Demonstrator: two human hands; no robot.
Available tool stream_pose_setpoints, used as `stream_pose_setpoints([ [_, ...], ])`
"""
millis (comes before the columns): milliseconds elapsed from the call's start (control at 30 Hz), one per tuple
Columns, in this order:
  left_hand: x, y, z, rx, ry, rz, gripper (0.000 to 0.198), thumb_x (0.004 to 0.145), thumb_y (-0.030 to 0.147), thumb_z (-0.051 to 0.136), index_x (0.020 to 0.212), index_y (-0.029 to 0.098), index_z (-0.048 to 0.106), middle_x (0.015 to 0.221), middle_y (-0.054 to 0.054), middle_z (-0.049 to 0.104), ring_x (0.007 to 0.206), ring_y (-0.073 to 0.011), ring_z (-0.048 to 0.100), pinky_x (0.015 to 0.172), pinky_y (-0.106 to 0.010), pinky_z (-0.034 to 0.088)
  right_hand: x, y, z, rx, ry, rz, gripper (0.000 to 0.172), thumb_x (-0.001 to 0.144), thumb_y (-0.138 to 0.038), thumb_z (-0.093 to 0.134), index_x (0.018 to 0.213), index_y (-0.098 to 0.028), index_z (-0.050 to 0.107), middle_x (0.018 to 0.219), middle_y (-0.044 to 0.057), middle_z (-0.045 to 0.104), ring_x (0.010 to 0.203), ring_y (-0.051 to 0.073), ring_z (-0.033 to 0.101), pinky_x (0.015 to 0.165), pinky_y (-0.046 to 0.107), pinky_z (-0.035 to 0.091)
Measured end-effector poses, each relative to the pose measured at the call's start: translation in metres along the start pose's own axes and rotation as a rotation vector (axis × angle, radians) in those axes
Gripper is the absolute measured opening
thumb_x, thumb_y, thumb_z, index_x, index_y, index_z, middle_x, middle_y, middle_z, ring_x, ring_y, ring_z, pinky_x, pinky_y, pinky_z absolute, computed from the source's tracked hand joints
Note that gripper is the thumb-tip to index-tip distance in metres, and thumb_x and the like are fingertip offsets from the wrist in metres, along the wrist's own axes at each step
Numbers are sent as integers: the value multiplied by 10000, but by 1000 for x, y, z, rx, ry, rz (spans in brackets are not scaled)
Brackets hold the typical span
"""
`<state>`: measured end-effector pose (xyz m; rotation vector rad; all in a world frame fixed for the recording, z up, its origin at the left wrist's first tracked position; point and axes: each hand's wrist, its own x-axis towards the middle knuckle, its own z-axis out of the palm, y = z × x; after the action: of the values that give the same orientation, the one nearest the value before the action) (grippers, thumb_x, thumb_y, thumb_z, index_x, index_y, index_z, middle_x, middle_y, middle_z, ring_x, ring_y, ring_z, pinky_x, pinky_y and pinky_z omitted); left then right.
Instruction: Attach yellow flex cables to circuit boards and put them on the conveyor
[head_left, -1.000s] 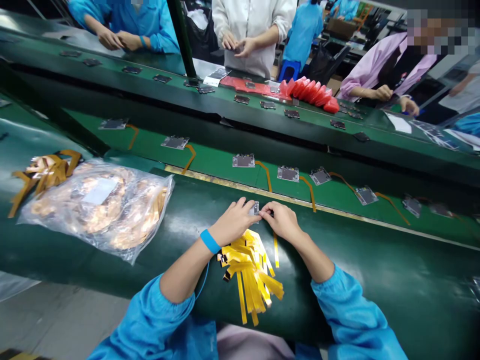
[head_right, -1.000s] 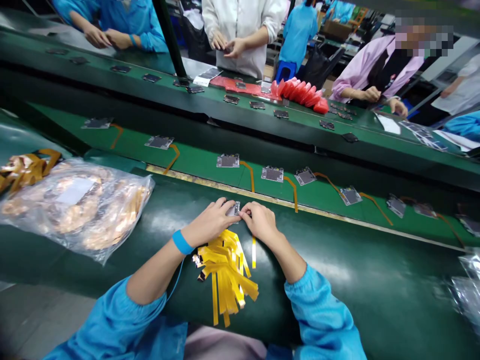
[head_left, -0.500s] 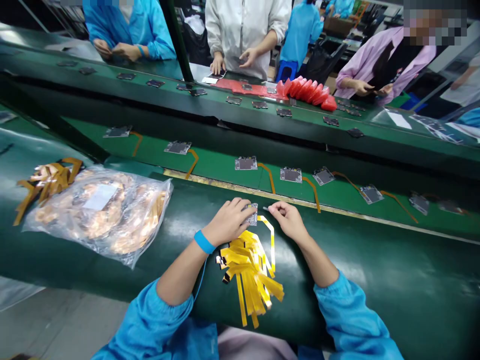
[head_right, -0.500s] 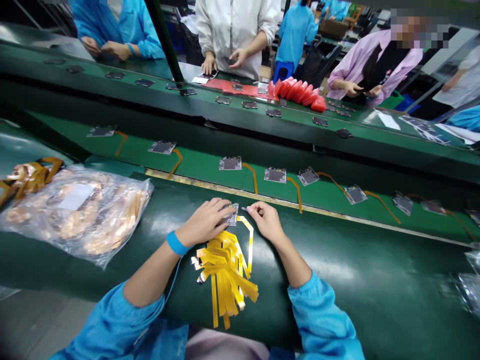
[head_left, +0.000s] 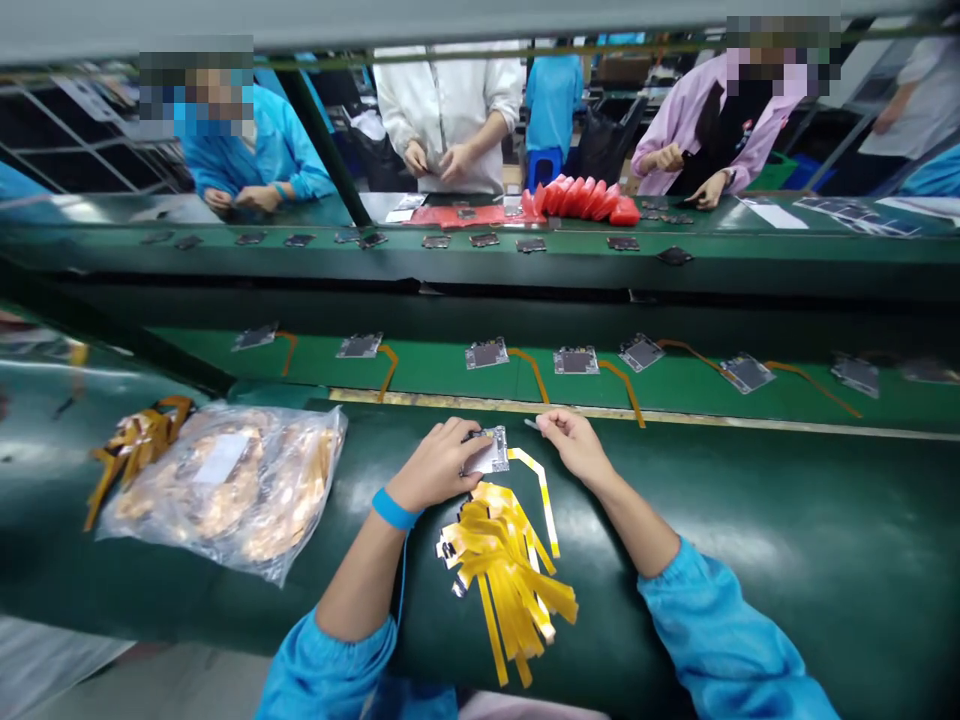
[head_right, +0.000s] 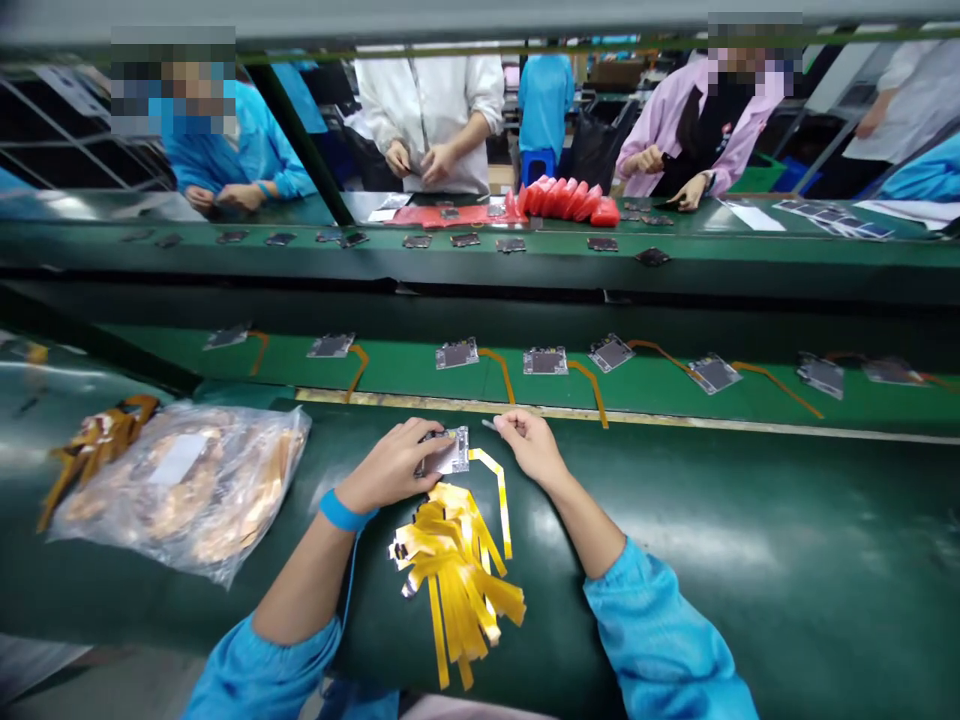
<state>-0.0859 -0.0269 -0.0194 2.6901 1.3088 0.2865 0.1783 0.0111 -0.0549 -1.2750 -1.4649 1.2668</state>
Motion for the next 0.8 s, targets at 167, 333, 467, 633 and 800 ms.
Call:
stream_pose_setpoints([
  [167,0,-8,-16,-28,104,-5,483,834,221,662,1316,220,645,1304,-133,628,1186,-289,584,1002,-445,521,1,-3,-5,188,9,44,583,778,-773,682,803,-193,623,685,-13,577,524,97,419,500,230,326],
  [333,15,-45,-41,34,210,-74,474,833,244,652,1306,206,643,1281,-130,652,1177,-292,592,1013,-452,516,2,-4,-6,311,13,75,607,731,-779,731,783,-190,595,662,-36,513,463,58,281,453,228,172],
  [467,28,-72,-49,188,410,-374,486,869,260,626,1350,196,610,1352,-173,627,1281,-360,551,1050,-544,482,2,-8,-5,327,10,79,623,700,-790,745,772,-191,586,655,-36,509,474,61,287,466,234,171],
  [633,31,-53,-40,42,527,-424,361,927,341,613,1263,220,664,1317,-140,661,1253,-330,591,1053,-529,504,3,-12,-4,332,6,89,651,669,-809,756,759,-189,579,651,-35,510,467,56,281,468,234,168],
  [800,40,27,-44,-508,597,-229,302,934,346,646,1197,210,707,1237,-116,703,1197,-268,634,1079,-485,509,0,0,-9,278,15,81,632,699,-796,753,781,-190,595,644,-35,506,462,59,284,458,234,161],
])
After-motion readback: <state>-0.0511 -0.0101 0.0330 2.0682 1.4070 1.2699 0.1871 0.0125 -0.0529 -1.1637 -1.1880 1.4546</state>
